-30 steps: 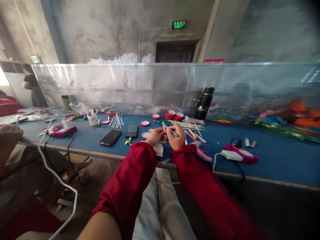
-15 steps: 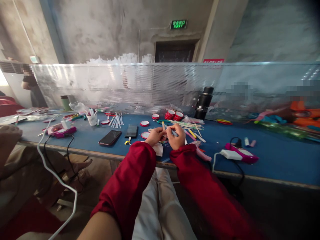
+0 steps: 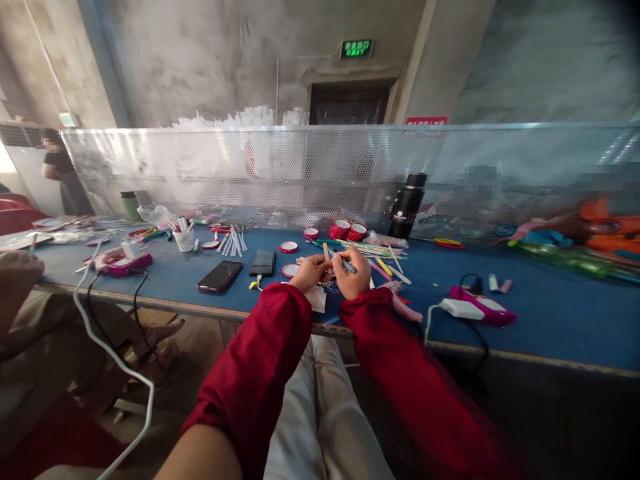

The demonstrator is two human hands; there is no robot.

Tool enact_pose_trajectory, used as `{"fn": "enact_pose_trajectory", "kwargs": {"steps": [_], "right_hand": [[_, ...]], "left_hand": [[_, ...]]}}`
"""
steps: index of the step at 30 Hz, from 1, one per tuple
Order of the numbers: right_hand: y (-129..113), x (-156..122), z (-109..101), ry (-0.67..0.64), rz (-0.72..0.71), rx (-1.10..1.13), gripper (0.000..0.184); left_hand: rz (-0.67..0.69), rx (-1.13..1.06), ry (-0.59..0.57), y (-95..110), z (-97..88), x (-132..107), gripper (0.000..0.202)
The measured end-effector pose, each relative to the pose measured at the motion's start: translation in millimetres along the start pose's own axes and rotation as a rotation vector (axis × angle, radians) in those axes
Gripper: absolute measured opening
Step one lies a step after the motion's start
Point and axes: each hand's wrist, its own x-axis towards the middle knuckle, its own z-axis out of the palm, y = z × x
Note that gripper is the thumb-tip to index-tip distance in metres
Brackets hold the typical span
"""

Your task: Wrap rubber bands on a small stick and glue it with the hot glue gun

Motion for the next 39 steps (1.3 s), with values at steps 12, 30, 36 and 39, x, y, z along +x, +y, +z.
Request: {"fn": "enact_pose_trajectory", "kwargs": {"steps": [12,30,36,39], "right_hand": [[0.3,-1.0,0.5,-0.001,0.007,0.012,0.015],[0.3,-0.5,0.7,0.008,-0.001,0.006,0.016],[-1.3,-0.7,0.0,0.000,0.006,-0.003,0.016],[-1.8,-0.7,-0.4,0.010,0.016,-0.003,0.016]], "left_hand": [[-0.004,0.009,-0.005,1.3,0.4,-0.8,0.038],[-0.008,0.003,-0.009,-1.3,0.0,0.1,0.038],[0.006,-0.002,-0.016,-2.2,-0.2,0.0,0.036],[0.003,-0.003,-0.013,-1.4,-0.2,-0.3,0.035]]}}
